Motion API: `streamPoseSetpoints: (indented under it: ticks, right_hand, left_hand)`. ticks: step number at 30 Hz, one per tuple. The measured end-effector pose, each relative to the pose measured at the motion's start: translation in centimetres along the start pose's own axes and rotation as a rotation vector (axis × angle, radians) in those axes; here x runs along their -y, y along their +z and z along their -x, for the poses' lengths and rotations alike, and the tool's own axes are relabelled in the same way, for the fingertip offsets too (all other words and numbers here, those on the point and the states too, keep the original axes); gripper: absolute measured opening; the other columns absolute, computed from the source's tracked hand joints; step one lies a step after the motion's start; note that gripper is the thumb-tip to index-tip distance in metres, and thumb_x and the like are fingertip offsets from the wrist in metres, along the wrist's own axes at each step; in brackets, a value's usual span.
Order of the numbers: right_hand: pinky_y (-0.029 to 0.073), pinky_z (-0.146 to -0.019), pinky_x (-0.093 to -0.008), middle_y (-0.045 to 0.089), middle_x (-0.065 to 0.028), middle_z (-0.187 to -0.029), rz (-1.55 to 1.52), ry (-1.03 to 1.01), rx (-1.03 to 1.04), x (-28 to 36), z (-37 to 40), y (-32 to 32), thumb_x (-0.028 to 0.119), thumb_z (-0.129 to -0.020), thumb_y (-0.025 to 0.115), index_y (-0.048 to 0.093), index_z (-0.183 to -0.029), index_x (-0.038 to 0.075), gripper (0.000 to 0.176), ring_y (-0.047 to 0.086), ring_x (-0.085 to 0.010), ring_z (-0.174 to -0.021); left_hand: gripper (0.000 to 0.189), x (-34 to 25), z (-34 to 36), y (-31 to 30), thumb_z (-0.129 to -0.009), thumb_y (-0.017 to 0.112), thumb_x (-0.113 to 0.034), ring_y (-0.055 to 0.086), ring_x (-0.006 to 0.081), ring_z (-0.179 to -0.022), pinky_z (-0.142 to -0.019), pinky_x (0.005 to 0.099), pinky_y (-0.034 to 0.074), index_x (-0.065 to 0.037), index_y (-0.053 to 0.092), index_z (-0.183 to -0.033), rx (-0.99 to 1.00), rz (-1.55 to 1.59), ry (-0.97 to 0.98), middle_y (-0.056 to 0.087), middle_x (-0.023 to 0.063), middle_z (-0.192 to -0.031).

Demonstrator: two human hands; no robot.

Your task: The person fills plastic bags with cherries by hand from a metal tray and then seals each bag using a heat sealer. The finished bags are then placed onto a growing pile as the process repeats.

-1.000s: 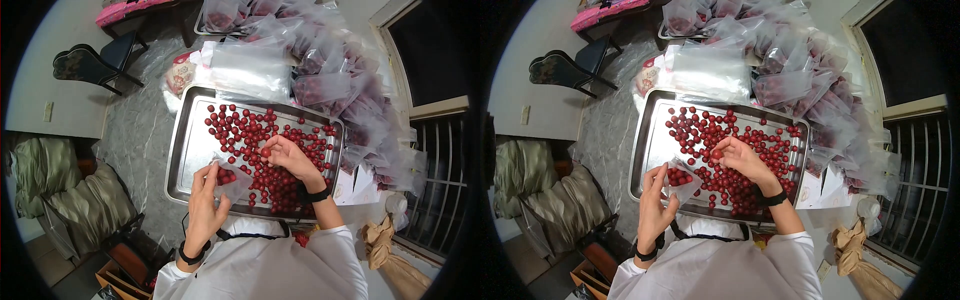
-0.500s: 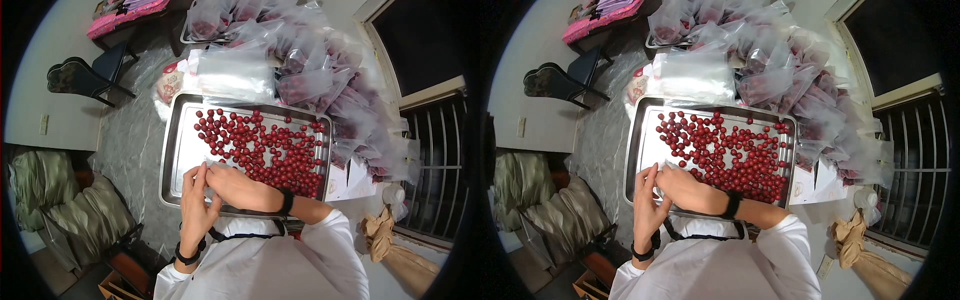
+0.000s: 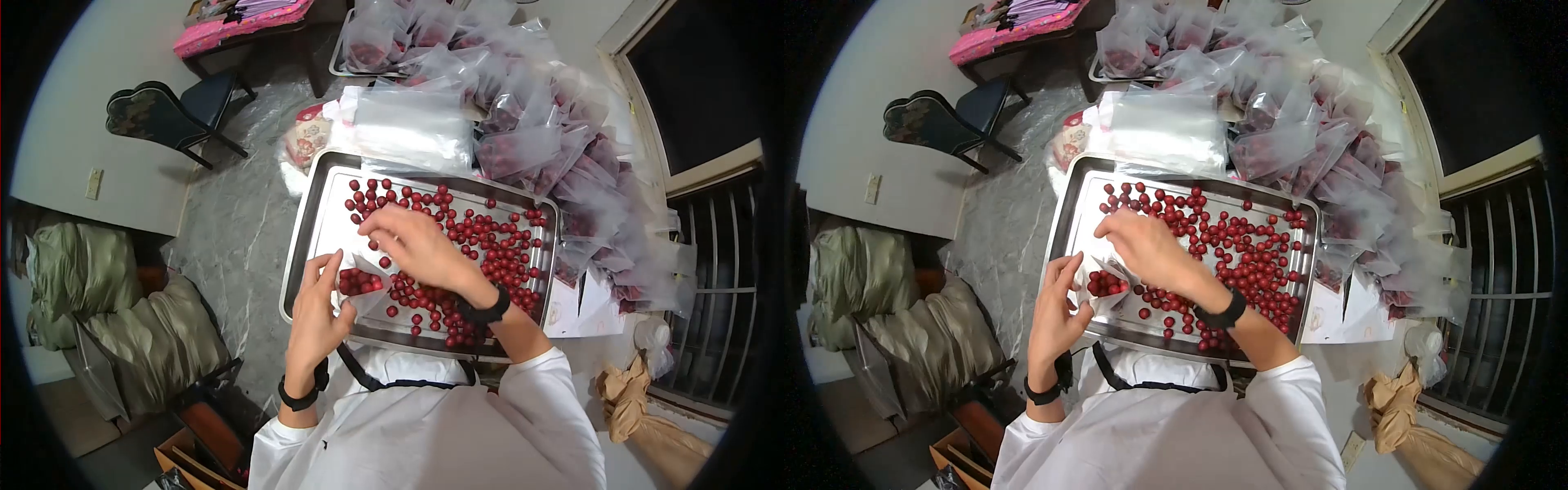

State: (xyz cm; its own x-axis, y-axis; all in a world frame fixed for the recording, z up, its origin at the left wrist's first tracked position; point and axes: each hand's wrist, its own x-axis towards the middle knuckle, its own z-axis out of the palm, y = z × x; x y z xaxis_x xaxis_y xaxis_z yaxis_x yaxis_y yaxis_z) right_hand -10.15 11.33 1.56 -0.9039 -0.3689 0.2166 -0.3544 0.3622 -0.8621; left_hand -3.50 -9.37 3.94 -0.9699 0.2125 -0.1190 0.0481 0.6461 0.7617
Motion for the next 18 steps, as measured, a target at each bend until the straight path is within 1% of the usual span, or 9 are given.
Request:
streamPoseSetpoints:
  ticks: [2,4,8,10,12,14,15,16,18]
  right_hand:
    - [0.050,-0.085,-0.0395,0.062,-0.0131,-0.101,0.057,0.015,0.132,-3.2,-0.2,0.3,0.005,-0.092,0.056,0.064,-0.113,0.005,0.022,0.062,-0.0304,-0.095]
    - [0.049,-0.088,-0.0401,0.061,-0.0140,-0.105,0.061,-0.005,0.268,-6.4,-0.1,2.4,0.004,-0.091,0.057,0.062,-0.115,0.005,0.025,0.061,-0.0314,-0.099]
    - [0.048,-0.089,-0.0409,0.062,-0.0151,-0.105,-0.028,-0.005,0.340,-8.6,-0.5,6.1,0.006,-0.090,0.059,0.062,-0.114,0.003,0.025,0.061,-0.0324,-0.101]
    - [0.047,-0.091,-0.0430,0.062,-0.0178,-0.104,-0.037,-0.066,0.415,-9.2,-1.3,7.1,0.015,-0.088,0.058,0.066,-0.113,0.005,0.027,0.061,-0.0346,-0.101]
    - [0.050,-0.087,-0.0406,0.067,-0.0171,-0.100,-0.063,-0.044,0.419,-8.8,-1.9,7.2,0.016,-0.089,0.057,0.066,-0.108,0.005,0.024,0.065,-0.0325,-0.096]
    - [0.051,-0.081,-0.0390,0.070,-0.0152,-0.094,-0.153,0.091,0.429,-8.8,-2.3,7.5,0.015,-0.089,0.056,0.065,-0.105,0.005,0.021,0.067,-0.0306,-0.088]
    - [0.052,-0.077,-0.0380,0.071,-0.0140,-0.090,-0.136,0.062,0.394,-8.8,-2.4,7.6,0.015,-0.090,0.055,0.065,-0.103,0.004,0.020,0.069,-0.0291,-0.085]
    - [0.052,-0.077,-0.0380,0.071,-0.0140,-0.090,-0.138,0.058,0.393,-9.0,-2.5,7.9,0.015,-0.090,0.055,0.065,-0.103,0.004,0.020,0.069,-0.0291,-0.085]
    - [0.052,-0.078,-0.0381,0.071,-0.0142,-0.091,-0.112,0.060,0.339,-9.4,-2.8,8.7,0.015,-0.090,0.055,0.065,-0.102,0.003,0.020,0.069,-0.0287,-0.085]
  left_hand:
    - [0.072,0.6,0.0,-0.6,-0.071,0.060,0.004,0.063,0.0264,-0.089,-0.068,0.0346,0.053,-0.003,0.050,-0.142,0.024,0.029,0.034,0.052,0.0159,-0.131]
    - [0.074,1.2,0.0,-1.1,-0.068,0.058,0.005,0.060,0.0193,-0.089,-0.066,0.0290,0.051,-0.005,0.051,-0.142,0.009,0.029,0.044,0.053,0.0117,-0.129]
    - [0.075,2.6,-0.5,-2.2,-0.068,0.055,0.008,0.057,0.0173,-0.090,-0.069,0.0266,0.050,-0.006,0.051,-0.142,0.053,0.081,0.043,0.051,0.0084,-0.129]
    - [0.074,3.2,-1.1,-2.8,-0.069,0.052,0.010,0.056,0.0155,-0.091,-0.069,0.0260,0.049,-0.007,0.053,-0.141,0.131,0.167,0.047,0.050,0.0067,-0.130]
    - [0.069,4.0,-1.5,-3.0,-0.070,0.049,0.012,0.054,0.0131,-0.091,-0.068,0.0236,0.048,-0.007,0.058,-0.136,0.084,0.195,0.068,0.052,0.0047,-0.127]
    - [0.061,5.2,-1.8,-3.8,-0.075,0.050,0.011,0.057,0.0148,-0.088,-0.066,0.0257,0.049,-0.007,0.062,-0.132,0.026,0.173,0.051,0.057,0.0083,-0.125]
    - [0.049,5.6,-1.7,-3.9,-0.082,0.057,0.006,0.056,0.0130,-0.092,-0.067,0.0243,0.049,-0.010,0.066,-0.128,-0.019,0.197,-0.007,0.058,0.0066,-0.124]
    - [0.049,5.8,-1.6,-3.8,-0.082,0.057,0.006,0.056,0.0130,-0.092,-0.067,0.0243,0.049,-0.010,0.066,-0.128,-0.021,0.193,-0.007,0.058,0.0066,-0.124]
    - [0.041,6.4,-1.1,-3.4,-0.088,0.066,-0.006,0.055,0.0133,-0.097,-0.069,0.0244,0.049,-0.012,0.067,-0.129,-0.235,0.231,-0.010,0.057,0.0061,-0.126]
